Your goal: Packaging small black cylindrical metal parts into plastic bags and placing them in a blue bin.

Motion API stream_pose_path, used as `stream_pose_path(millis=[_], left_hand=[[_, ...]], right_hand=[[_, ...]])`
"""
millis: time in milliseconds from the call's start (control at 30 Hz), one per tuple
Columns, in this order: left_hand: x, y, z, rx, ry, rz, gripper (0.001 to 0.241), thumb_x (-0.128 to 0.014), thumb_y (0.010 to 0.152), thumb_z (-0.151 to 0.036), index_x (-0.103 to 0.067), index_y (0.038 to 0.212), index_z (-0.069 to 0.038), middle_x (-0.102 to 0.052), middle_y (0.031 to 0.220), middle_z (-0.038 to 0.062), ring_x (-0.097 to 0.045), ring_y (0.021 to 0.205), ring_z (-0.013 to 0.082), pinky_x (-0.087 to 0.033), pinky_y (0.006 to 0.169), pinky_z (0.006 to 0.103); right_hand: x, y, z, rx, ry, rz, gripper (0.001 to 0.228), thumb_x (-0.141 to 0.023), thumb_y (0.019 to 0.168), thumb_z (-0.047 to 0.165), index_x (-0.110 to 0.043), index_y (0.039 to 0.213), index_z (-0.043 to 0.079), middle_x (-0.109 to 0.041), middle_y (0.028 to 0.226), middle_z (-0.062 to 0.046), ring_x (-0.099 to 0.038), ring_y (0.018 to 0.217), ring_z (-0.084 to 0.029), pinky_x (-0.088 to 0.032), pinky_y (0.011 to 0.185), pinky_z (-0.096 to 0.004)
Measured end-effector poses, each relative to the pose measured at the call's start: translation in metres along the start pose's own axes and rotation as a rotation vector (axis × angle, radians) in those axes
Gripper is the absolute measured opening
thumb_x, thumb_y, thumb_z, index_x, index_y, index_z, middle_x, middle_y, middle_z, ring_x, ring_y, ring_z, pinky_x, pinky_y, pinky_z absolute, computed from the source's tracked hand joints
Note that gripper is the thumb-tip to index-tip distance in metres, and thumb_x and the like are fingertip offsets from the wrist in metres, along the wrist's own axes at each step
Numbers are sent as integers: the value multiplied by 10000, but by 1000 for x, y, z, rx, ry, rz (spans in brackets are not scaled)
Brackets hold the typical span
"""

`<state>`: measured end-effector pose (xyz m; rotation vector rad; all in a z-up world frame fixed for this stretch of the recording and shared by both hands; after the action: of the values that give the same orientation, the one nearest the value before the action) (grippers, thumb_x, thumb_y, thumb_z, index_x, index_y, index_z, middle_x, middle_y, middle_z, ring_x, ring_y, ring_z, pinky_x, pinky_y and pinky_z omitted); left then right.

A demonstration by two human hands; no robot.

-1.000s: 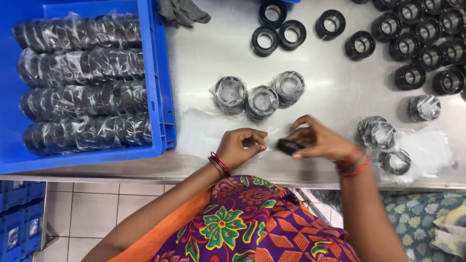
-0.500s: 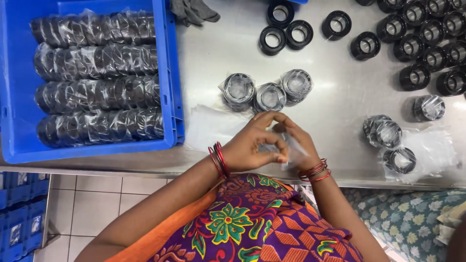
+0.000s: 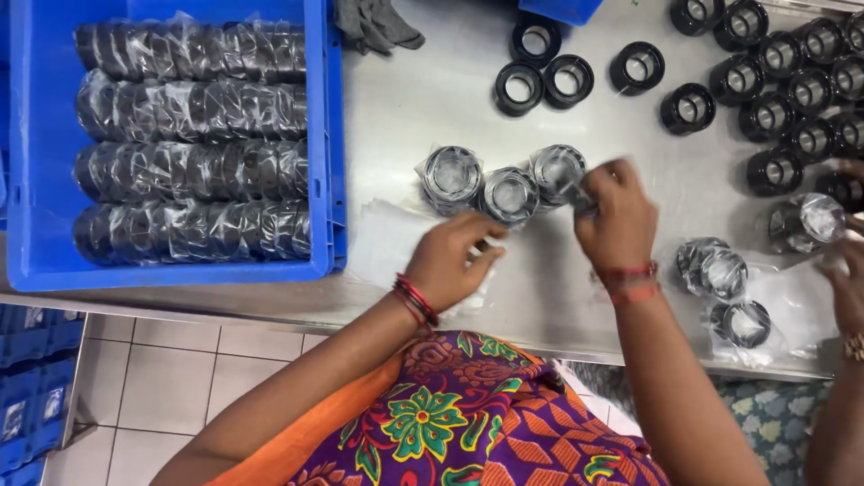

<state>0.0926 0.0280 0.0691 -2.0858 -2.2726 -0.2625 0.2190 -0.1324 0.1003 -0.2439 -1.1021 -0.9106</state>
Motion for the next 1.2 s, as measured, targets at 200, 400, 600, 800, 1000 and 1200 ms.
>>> stream_pose_path(millis=[200,400,600,800,1000,1200], left_hand=[[43,18,-34,-49,772,-173,651,-893,717,-340,-671,1314,-205,-526,1414,77,-417,1372,322,-313,1128,546],[22,44,-13,84,930,-109,1164,-942,470,-541,-447,1490,-276,-331,1528,129,-163,1484,409,-117,1154,707],[14,36,16,43,888,-246,1160,-942,507,-527,-436,1518,-269,-320,1598,126,-165,1517,438,-243,1142,700],[31,53,35,44,910,-232,1073,-952,559,-459,-472,1499,-265,-326,1582,112,-220,1502,441,-320,1139,649],[87,81,50,64,965,-351,1023,-971,543,-386,-543,1462,-252,-345,1572,104,-235,1490,442,-366,1146,583],[115,86,38,97,1005,-478,1054,-977,534,-396,-543,1477,-217,-358,1558,103,-213,1486,450,-329,1178,585]], right_hand=[[-16,36,6,63,-371,216,373,-745,753,13,-633,1101,84,-596,1223,-198,-637,982,-385,-518,799,-483],[-34,53,-17,184,-47,402,1355,-991,394,290,-392,1588,64,-522,1413,-256,-518,1219,-429,-451,1033,-478],[-43,31,-5,139,57,364,1321,-1009,360,301,-403,1510,65,-569,1293,-210,-532,1157,-420,-435,1022,-498],[-58,40,-11,72,-13,137,1142,-966,462,153,-485,1494,66,-593,1285,-174,-555,1169,-374,-462,1023,-487],[-88,80,8,83,78,-35,1057,-983,601,168,-406,1460,-47,-509,1264,-250,-497,1128,-435,-441,968,-509],[-107,114,10,7,39,-28,972,-945,723,158,-349,1465,-43,-426,1342,-296,-453,1214,-464,-401,1059,-546]])
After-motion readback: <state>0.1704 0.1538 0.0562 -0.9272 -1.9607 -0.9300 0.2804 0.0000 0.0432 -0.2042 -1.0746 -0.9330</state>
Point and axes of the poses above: each hand's wrist, its own y-axis towards the middle knuckle, its own x-axis out of the back of the hand, z = x × y, the point moved 9 cm from there along y, towards the middle knuckle
